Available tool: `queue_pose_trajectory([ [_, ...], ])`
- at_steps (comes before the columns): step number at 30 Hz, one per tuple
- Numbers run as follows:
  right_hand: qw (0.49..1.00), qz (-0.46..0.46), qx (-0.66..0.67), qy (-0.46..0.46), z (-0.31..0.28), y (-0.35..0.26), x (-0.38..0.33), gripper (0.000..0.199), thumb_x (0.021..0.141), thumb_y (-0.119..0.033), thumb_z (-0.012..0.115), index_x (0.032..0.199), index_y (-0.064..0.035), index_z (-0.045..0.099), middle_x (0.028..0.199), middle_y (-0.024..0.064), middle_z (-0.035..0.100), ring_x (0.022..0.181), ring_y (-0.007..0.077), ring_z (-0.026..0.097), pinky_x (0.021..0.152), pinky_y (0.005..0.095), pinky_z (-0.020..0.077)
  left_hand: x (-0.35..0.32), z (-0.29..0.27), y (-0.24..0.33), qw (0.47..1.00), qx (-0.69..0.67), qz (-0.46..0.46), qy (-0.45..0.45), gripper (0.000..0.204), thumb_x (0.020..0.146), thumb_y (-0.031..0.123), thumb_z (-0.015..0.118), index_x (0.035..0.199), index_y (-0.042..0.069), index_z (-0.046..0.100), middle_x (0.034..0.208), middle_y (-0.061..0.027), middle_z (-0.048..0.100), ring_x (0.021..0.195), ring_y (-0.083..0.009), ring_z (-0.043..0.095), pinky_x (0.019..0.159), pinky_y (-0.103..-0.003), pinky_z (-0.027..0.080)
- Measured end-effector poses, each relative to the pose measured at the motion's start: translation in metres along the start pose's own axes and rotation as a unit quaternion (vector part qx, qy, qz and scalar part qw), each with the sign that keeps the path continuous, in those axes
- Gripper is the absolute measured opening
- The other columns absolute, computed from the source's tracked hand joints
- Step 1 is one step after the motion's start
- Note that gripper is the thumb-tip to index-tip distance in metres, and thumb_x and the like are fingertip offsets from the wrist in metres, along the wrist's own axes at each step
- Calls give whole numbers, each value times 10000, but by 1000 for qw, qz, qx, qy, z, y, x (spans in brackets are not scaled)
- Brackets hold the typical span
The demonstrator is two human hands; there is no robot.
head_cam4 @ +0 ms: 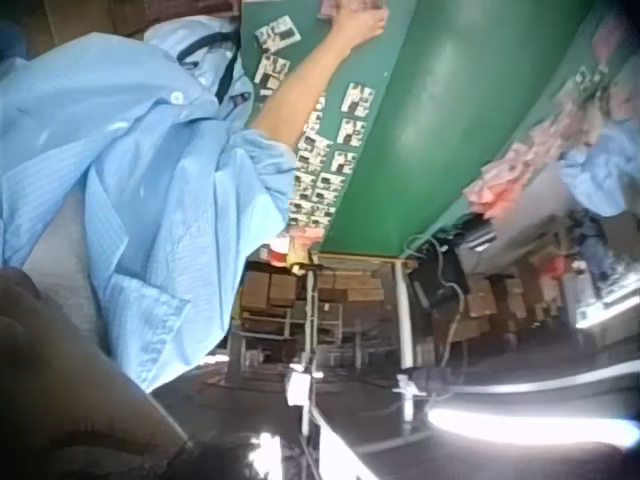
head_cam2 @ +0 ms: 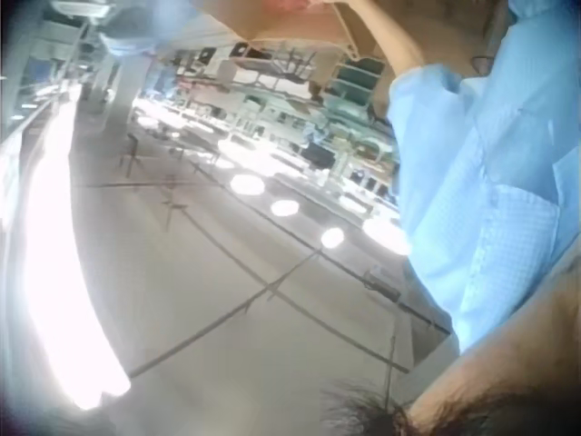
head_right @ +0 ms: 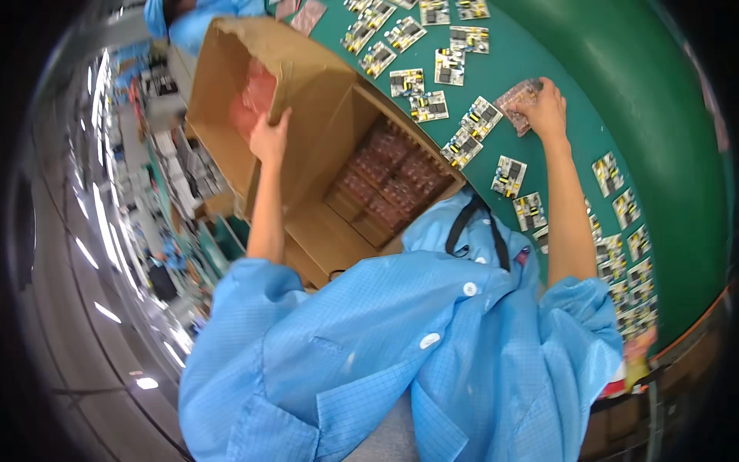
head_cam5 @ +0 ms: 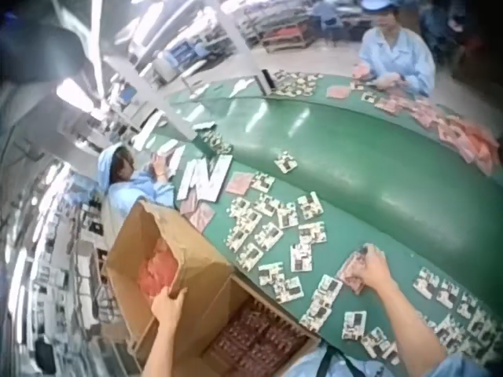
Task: Packing circuit board components into plastic bags and cardboard boxes at a manufacturing station.
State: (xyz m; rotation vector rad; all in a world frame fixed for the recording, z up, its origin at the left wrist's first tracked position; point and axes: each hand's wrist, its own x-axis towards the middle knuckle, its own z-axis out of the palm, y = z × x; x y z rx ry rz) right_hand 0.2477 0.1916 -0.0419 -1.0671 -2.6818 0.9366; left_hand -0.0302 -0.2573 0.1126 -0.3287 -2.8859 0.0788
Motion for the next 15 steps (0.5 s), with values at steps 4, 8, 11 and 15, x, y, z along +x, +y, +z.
queue_pose_trajectory([
  [4, 991, 2, 90, -102, 11, 14, 24, 727, 566, -402, 877, 1072, 53, 619, 1046, 228, 641, 967, 348, 618, 838, 415, 495, 0, 4, 9, 999, -27, 18, 31, 463, 722, 574, 702, 875, 139, 666, 736, -125, 672, 696, -331, 649, 585, -434, 493],
  [8, 996, -16, 57, -64, 15, 31, 42, 690, 588, -455, 863, 1000, 53, 642, 1000, 222, 644, 938, 341, 616, 828, 414, 497, -7, 25, 0, 991, -62, 44, 111, 441, 689, 531, 741, 762, 113, 621, 683, -90, 646, 657, -304, 639, 562, -424, 473],
  [11, 995, -41, -74, 58, 15, 15, 43, 727, 642, -479, 824, 1111, 28, 598, 1081, 216, 607, 1029, 352, 558, 915, 440, 436, -11, -4, 13, 981, -107, -78, -139, 509, 691, 400, 745, 1058, 83, 588, 1180, -172, 523, 1119, -333, 480, 849, -473, 424],
  [15, 960, -202, -135, 138, 40, -81, 21, 758, 725, -507, 758, 1185, 49, 528, 1171, 219, 559, 1119, 391, 494, 975, 514, 357, -18, 2, -34, 983, -57, 28, 172, 406, 669, 491, 760, 751, 127, 602, 698, -59, 638, 659, -272, 634, 569, -405, 462],
])
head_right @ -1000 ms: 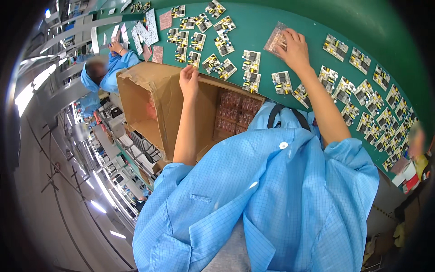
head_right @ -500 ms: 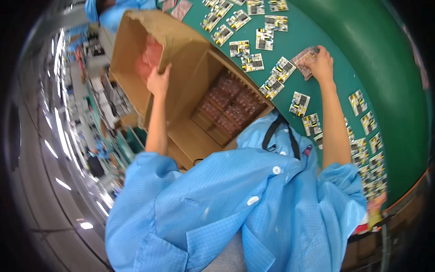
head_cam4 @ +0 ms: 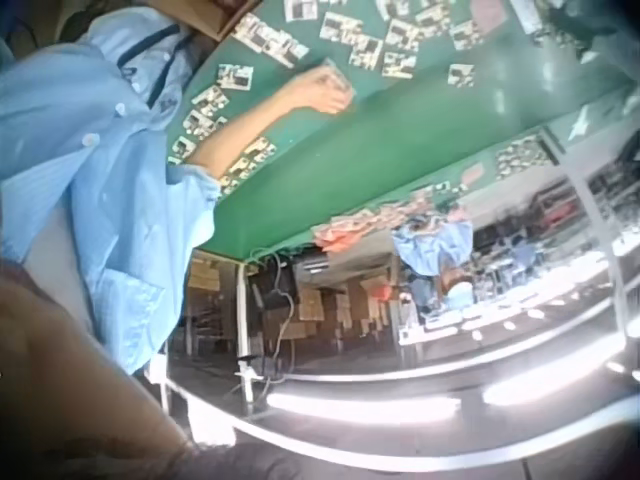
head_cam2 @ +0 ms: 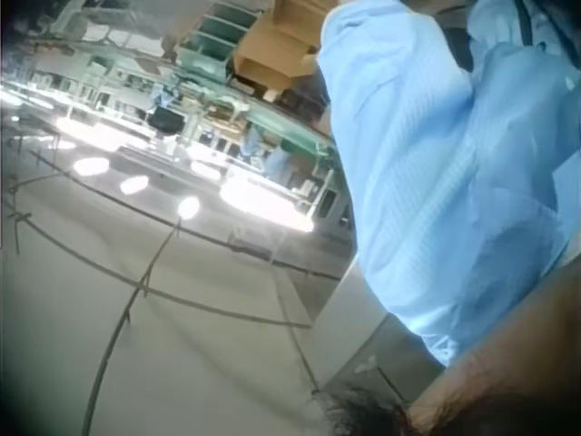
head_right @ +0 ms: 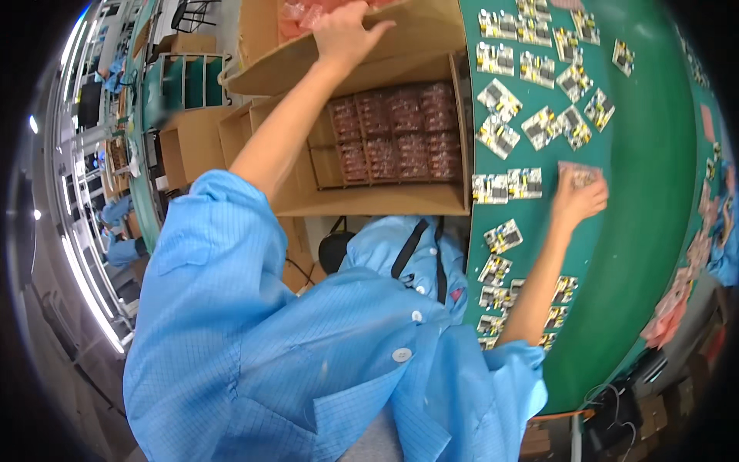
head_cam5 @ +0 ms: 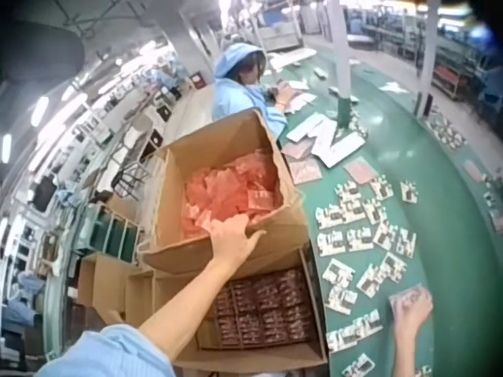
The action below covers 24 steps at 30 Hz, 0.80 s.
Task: Packing circuit board components into plastic bags and cardboard boxes at a manufacturing station.
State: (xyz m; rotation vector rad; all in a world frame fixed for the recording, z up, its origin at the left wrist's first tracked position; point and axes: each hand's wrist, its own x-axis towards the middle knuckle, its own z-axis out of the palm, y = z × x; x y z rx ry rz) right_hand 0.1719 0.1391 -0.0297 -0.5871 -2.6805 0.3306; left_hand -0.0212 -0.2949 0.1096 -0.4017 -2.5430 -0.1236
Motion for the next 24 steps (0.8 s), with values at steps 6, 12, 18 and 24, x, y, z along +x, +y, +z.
queue_pose_trajectory([
  [6, 988, -6, 48, -150, -17, -55, -60, 851, 728, -466, 764, 1295, 49, 394, 1288, 264, 436, 1200, 412, 404, 1042, 506, 288, -13, 30, 54, 996, -75, -37, -24, 293, 700, 364, 754, 812, 123, 631, 779, -48, 637, 743, -254, 620, 647, -388, 434],
  [12, 948, -36, 298, -109, -35, -173, -35, 574, 818, -169, 693, 1282, 31, 422, 1292, 207, 461, 1226, 347, 422, 1074, 422, 301, -23, 1, 36, 992, -85, -80, -56, 237, 743, 311, 714, 841, 112, 633, 826, -59, 648, 771, -247, 624, 689, -383, 416],
  [18, 882, -238, 399, -82, -53, -325, 97, 208, 819, -36, 619, 1022, -10, 580, 985, 154, 604, 948, 334, 582, 856, 387, 466, -6, -29, 43, 950, -214, -125, -188, 442, 738, 291, 675, 1108, 75, 569, 952, -98, 670, 901, -288, 642, 815, -419, 461],
  [24, 901, -310, -118, -279, 37, -378, 128, 203, 859, -155, 508, 986, -50, 627, 896, 101, 679, 842, 286, 684, 775, 433, 537, 47, 0, -53, 811, -404, -219, -362, 490, 766, 350, 658, 1100, 3, 568, 1005, -216, 671, 953, -339, 653, 843, -410, 510],
])
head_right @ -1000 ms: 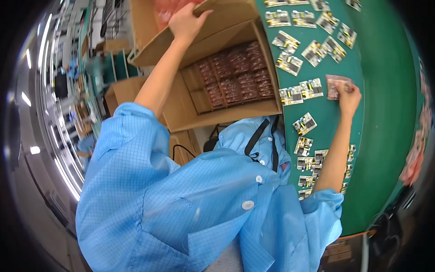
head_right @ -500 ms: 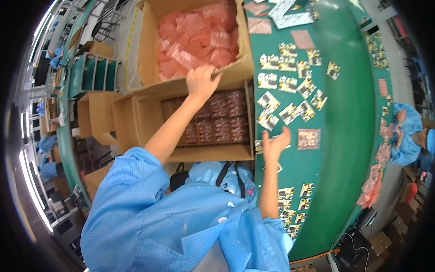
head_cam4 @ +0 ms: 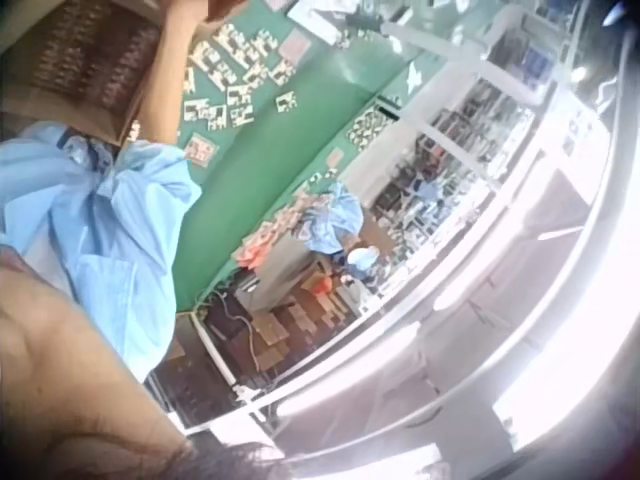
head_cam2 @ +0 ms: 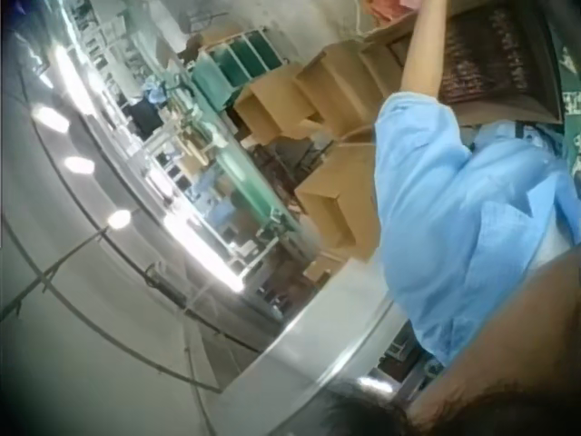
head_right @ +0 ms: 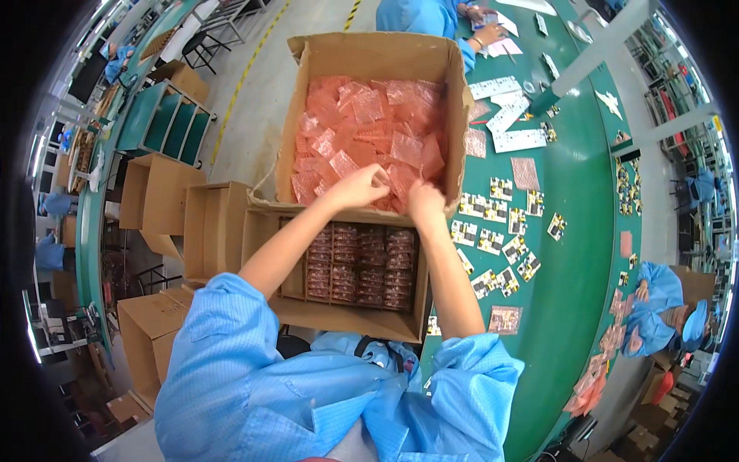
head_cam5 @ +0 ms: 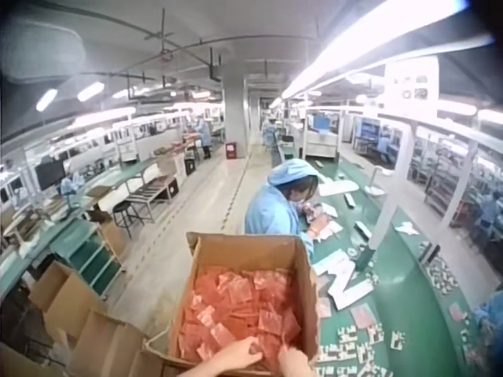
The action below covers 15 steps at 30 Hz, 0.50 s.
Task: Packing circuit board components into plastic bags and cardboard boxes at a manufacturing station.
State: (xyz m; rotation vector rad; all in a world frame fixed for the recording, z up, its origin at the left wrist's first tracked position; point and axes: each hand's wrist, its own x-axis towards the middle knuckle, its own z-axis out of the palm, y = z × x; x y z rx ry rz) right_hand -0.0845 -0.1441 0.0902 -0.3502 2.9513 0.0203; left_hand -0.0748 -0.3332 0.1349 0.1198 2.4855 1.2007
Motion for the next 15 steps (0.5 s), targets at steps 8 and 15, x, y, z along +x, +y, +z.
queue_pose_trajectory([
  [8, 874, -111, 6, -473, -57, -51, 98, 745, 686, -464, 761, 1244, -9, 570, 1146, 269, 622, 1087, 326, 614, 934, 378, 488, 69, -60, -116, 940, 239, -243, -28, 1074, 679, 393, 762, 1462, -16, 152, 1438, -259, 359, 1304, -405, 395, 1081, -436, 359],
  [15, 922, 113, 121, -350, 98, -27, 188, 1488, 535, -438, 903, 1469, -91, -202, 1554, 249, 63, 1412, 339, 251, 1141, 450, 269, 39, -16, -174, 905, 141, -365, -169, 1120, 694, 377, 777, 1517, 130, 57, 1498, -262, 265, 1323, -417, 379, 1090, -476, 349],
])
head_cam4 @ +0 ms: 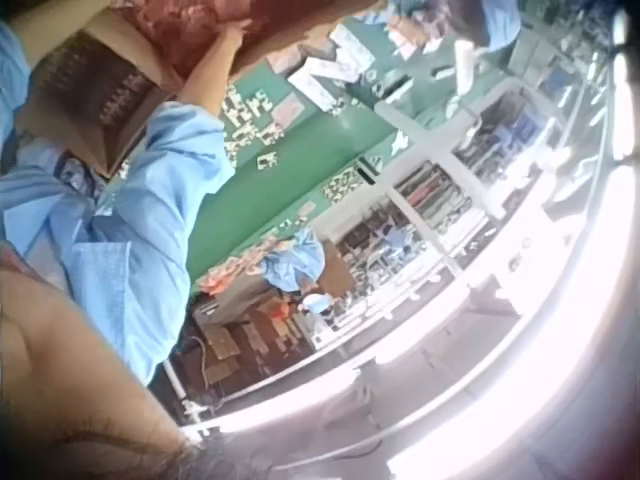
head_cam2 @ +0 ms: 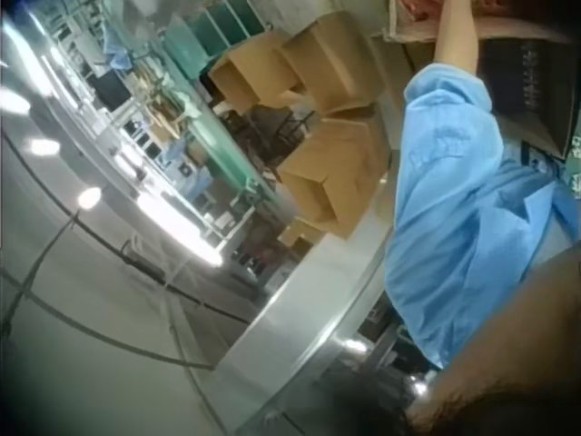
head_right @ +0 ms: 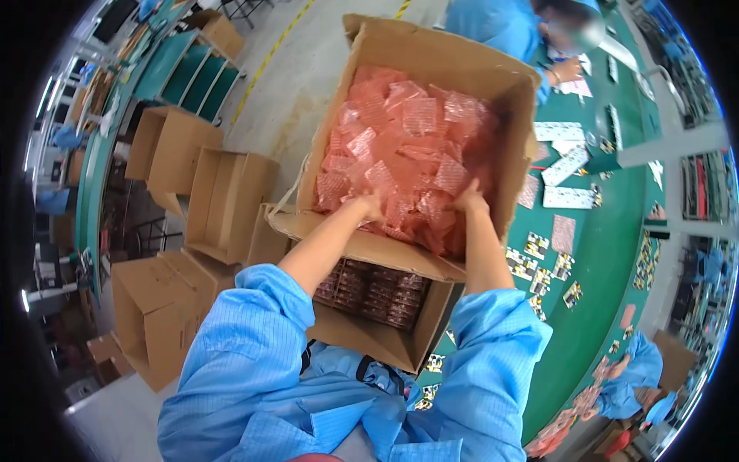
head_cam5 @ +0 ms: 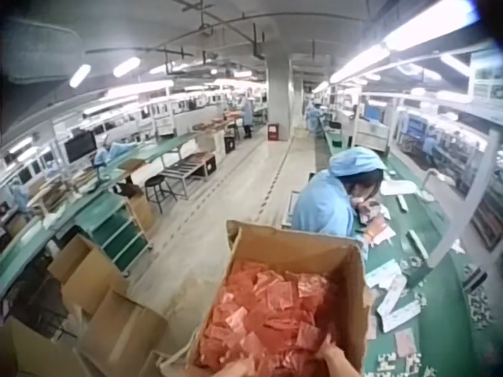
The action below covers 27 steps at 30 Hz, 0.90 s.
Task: Packing circuit board components into plastic bags and cardboard boxes at a manufacturing station.
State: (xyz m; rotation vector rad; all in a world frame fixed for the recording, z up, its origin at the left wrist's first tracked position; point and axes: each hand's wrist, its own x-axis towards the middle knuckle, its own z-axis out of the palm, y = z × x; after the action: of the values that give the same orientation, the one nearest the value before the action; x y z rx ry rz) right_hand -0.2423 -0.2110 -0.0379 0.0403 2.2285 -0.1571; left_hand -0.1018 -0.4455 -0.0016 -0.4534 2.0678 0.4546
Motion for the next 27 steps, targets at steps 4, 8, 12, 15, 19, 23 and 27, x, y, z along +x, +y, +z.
queue_pose_trajectory([
  [4, 984, -145, -49, 93, 38, 64, 139, 1130, 671, -382, 840, 1466, -53, 109, 1412, 227, 389, 1220, 324, 503, 1009, 446, 438, 19, 20, 33, 992, -31, 114, 44, 937, 731, 320, 721, 1457, 0, 223, 1401, -254, 425, 1283, -338, 453, 1057, -394, 400],
  [8, 978, -56, 145, -135, 128, 52, 157, 869, 720, -395, 800, 1360, -27, 342, 1227, 196, 535, 1047, 309, 586, 874, 436, 503, 0, 22, 46, 992, -46, 115, -17, 808, 764, 236, 672, 1432, -12, 288, 1240, -250, 569, 1155, -363, 558, 987, -412, 455],
  [12, 738, 87, 600, -295, 173, 58, 111, 341, 885, -189, 638, 1181, -41, 554, 1020, 136, 659, 788, 306, 667, 657, 387, 581, 6, 25, 39, 992, -43, 120, 14, 620, 783, 172, 626, 1329, -51, 432, 1146, -229, 632, 1080, -350, 608, 934, -418, 488],
  [15, 726, 80, 630, -266, 176, 2, 43, 271, 931, -236, 558, 1154, -83, 555, 1044, 94, 631, 991, 268, 633, 733, 356, 575, 4, 34, 25, 994, -59, 91, 6, 536, 812, 133, 564, 1304, -57, 468, 1171, -232, 621, 1093, -341, 607, 936, -412, 490],
  [19, 725, -118, 644, -212, 147, 31, 43, 344, 911, -332, 585, 1178, -115, 591, 1158, 106, 626, 991, 238, 617, 726, 362, 552, 11, 24, 46, 987, 10, 158, 7, 604, 786, 154, 578, 1332, -63, 437, 1191, -238, 610, 1095, -343, 605, 940, -413, 486],
  [23, 812, 10, 488, -321, 111, -19, 0, 330, 900, -302, 608, 1135, -71, 625, 1076, 113, 663, 949, 231, 637, 693, 358, 554, 5, 43, 20, 996, -8, 76, -38, 915, 743, 251, 694, 1459, -32, 201, 1354, -311, 452, 1197, -388, 527, 1007, -433, 432],
  [27, 806, -12, 479, -347, 70, 25, 52, 366, 847, -270, 679, 1100, -8, 642, 972, 117, 697, 802, 236, 677, 662, 377, 568, -3, 11, 45, 992, -52, 114, -24, 1415, 530, 418, 885, 1499, 115, -101, 1501, -342, 111, 1323, -438, 364, 1077, -459, 358],
])
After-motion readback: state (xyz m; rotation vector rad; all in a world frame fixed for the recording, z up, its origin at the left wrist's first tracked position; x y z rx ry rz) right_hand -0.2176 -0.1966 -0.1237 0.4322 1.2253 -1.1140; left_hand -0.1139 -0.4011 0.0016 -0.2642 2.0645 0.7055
